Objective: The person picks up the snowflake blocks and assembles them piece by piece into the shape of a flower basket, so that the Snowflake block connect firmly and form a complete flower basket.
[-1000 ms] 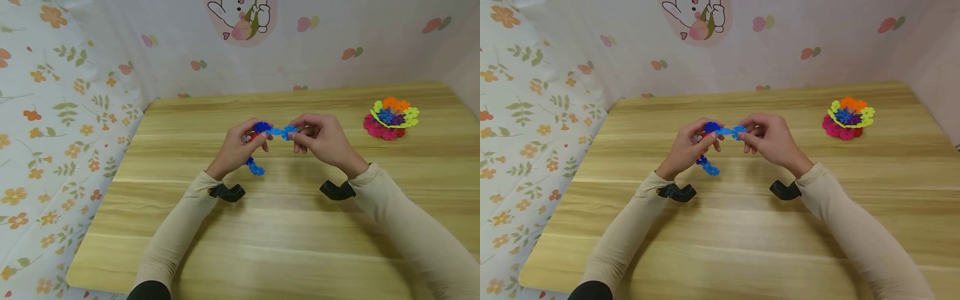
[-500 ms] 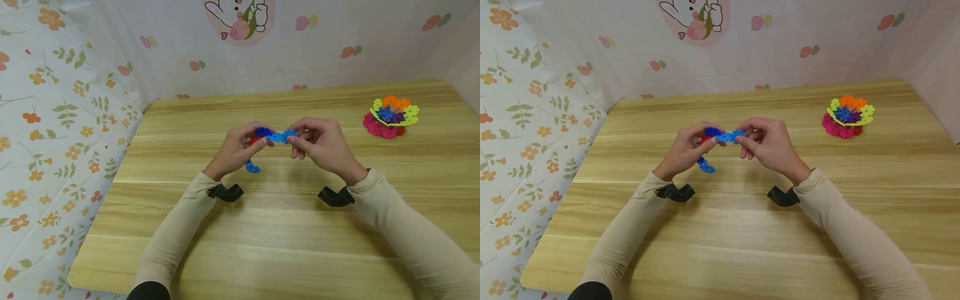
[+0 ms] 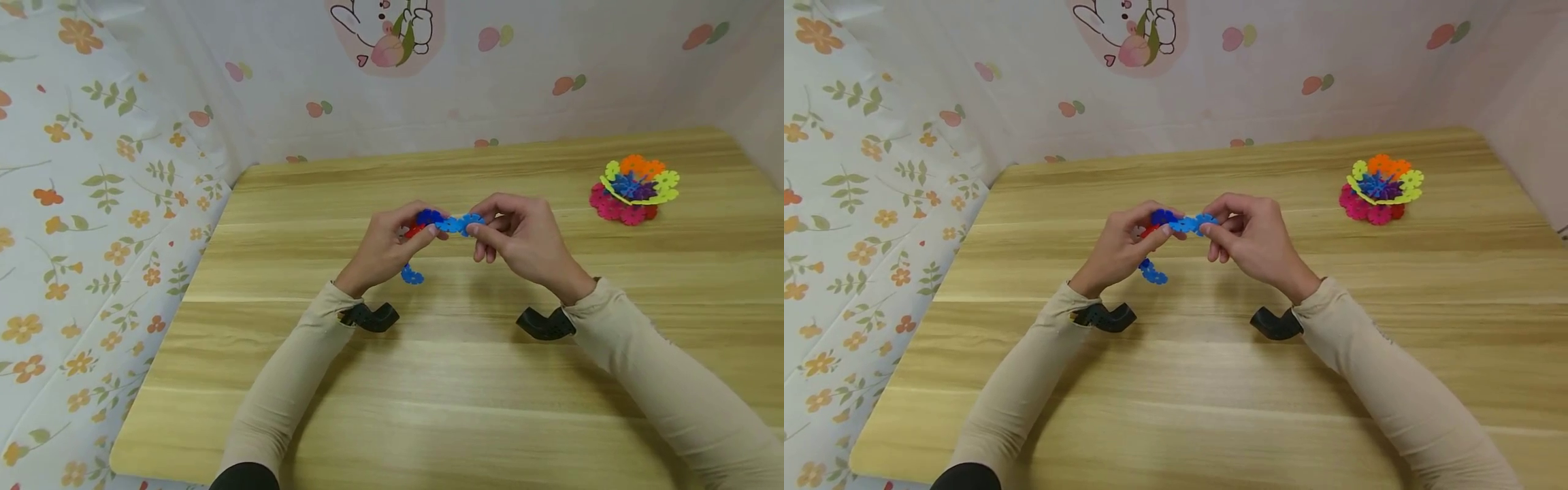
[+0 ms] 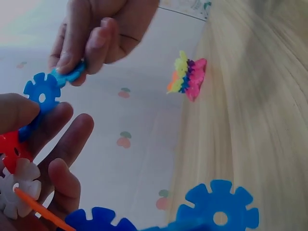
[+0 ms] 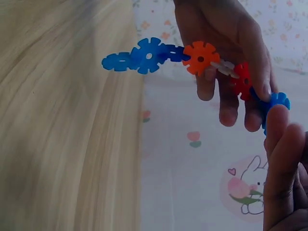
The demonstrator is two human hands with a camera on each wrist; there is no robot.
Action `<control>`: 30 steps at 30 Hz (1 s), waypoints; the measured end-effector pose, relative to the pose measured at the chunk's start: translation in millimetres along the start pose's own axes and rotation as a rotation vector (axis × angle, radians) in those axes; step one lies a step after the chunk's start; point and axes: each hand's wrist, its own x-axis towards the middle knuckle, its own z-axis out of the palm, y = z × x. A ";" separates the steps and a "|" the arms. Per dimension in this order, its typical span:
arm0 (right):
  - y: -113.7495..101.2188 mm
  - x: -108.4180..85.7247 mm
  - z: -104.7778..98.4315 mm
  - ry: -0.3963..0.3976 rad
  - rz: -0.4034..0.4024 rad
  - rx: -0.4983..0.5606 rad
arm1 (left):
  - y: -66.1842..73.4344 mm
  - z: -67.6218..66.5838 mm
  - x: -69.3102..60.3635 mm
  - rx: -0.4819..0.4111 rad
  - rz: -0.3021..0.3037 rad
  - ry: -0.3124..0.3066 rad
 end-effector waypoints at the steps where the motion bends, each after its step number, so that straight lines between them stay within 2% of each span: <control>1: 0.4 -0.7 -0.6 0.002 0.003 0.000 | -0.8 -0.5 0.0 -0.004 -0.006 0.011; 6: 1.9 -2.1 -2.7 0.030 0.004 -0.004 | -5.9 -3.0 -0.2 -0.030 -0.019 0.045; 13: 2.6 0.8 1.5 0.008 -0.010 0.005 | -5.3 -0.4 0.1 -0.039 0.011 0.000; 20: 0.5 3.8 -0.5 0.002 0.001 -0.003 | -4.3 4.1 2.5 -0.003 0.005 -0.015; 25: 1.0 4.7 -1.5 0.011 0.026 0.046 | -4.2 7.7 5.1 -0.063 -0.004 -0.024; 30: 3.5 3.9 -3.3 0.000 0.085 0.140 | -4.3 12.0 5.2 -0.037 -0.031 -0.029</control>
